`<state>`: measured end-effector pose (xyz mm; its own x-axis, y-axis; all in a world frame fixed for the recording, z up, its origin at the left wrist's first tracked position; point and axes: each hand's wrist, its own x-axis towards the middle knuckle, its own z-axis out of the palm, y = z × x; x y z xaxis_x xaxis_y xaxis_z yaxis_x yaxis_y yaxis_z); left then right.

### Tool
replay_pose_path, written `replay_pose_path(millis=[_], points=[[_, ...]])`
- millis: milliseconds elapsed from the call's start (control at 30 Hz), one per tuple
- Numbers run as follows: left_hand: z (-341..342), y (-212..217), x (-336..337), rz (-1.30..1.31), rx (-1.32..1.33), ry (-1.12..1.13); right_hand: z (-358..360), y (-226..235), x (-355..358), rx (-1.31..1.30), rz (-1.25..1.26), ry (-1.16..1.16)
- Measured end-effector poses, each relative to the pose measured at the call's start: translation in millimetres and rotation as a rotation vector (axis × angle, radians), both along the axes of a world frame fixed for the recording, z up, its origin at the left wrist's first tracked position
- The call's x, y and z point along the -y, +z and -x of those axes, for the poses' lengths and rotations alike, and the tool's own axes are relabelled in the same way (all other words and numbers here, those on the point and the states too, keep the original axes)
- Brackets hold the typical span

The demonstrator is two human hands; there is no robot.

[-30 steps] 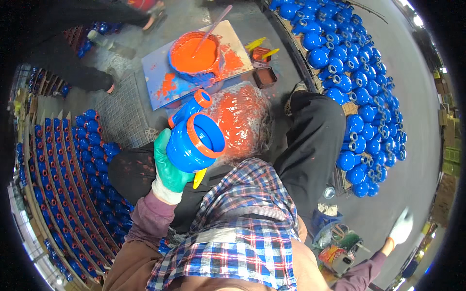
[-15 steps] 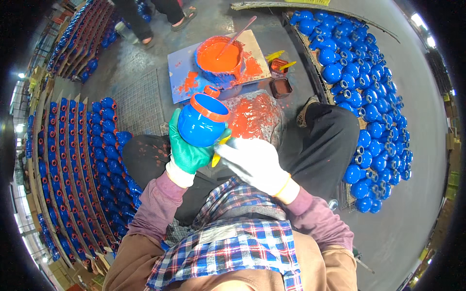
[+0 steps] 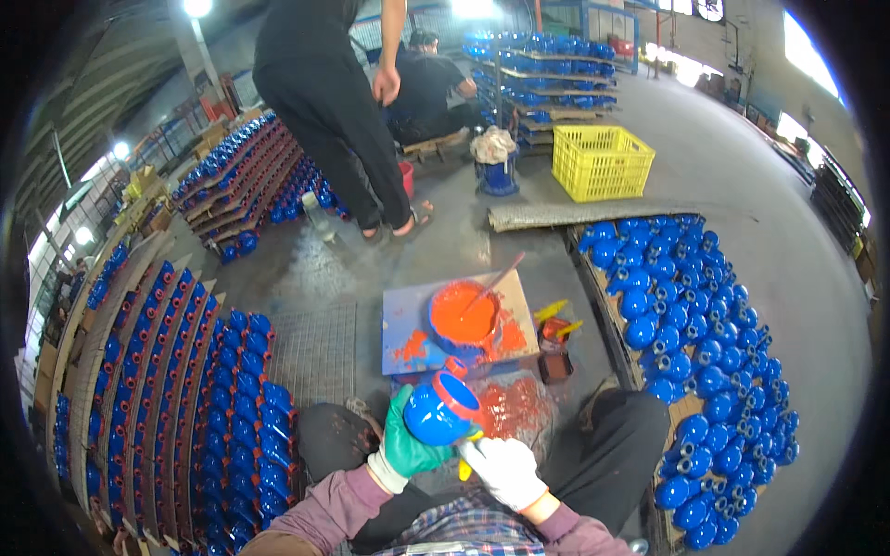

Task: The recorder is using a brush to apply orange paint to blue industrial components.

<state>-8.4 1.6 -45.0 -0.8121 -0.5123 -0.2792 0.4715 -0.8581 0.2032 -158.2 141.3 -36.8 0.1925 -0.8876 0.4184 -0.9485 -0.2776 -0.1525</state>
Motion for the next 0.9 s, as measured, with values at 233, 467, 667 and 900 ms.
replay_pose_path(millis=[233,467,667,900], points=[[-16.4,-16.5,9.4,-0.016,-0.134,-0.173,43.8,69.3,-27.5,0.382,0.411,-0.124],[-9.9,28.7,2.3,0.328,0.273,-0.010,67.0,8.3,-0.4,1.360,0.342,-0.606],[-31.2,30.1,26.3,0.788,0.508,-0.070,83.0,21.8,0.6,1.453,0.210,-0.581],[-22.2,39.7,21.9,1.499,0.727,-0.043,54.0,65.5,18.8,1.418,0.272,-0.381]])
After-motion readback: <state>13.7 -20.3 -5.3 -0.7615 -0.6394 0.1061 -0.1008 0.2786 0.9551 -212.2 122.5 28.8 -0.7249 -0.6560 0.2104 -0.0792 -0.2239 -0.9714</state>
